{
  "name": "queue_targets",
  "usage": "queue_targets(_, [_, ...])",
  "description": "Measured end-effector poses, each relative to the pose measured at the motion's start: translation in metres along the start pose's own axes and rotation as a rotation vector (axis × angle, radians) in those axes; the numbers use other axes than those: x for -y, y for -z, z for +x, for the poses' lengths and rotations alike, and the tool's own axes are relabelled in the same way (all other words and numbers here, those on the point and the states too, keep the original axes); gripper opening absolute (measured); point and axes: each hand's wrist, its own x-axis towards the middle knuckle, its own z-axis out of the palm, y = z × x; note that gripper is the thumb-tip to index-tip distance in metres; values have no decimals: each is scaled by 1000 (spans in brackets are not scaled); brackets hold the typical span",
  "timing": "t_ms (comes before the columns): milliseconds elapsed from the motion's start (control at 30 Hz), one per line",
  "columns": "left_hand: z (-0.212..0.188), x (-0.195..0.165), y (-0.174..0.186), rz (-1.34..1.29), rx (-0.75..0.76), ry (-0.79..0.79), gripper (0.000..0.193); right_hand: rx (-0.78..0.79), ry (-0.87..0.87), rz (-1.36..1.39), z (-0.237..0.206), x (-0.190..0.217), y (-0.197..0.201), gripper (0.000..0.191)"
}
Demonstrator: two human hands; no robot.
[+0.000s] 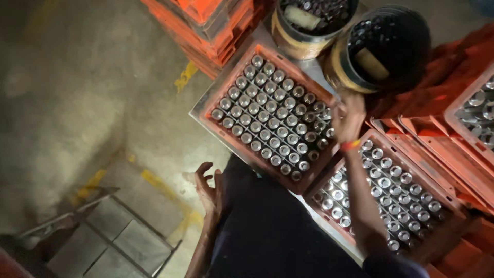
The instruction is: The person picks up a crate of metal parts, places it on a table, and repeatedly picks up individual parts to inspect and reposition them within the crate. The person also moves a bucket and adjusts the crate position during the task.
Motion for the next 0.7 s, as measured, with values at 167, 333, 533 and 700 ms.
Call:
queue_targets(167, [-5,-8,-17,57,92,-87,36,-6,-263,86,-104,61,-16,16])
queue_targets(333, [17,-23,-30,84,219,-158,38,123,-340,155,-143,94,-12,20])
queue_targets(533, [48,-37,-36,74,243,-267,41,139,-342,139,-144,115,-24,21])
queue_targets(700, [127,-46,-75,227,260,-449,38,144,-387,158,-81,135,-62,29])
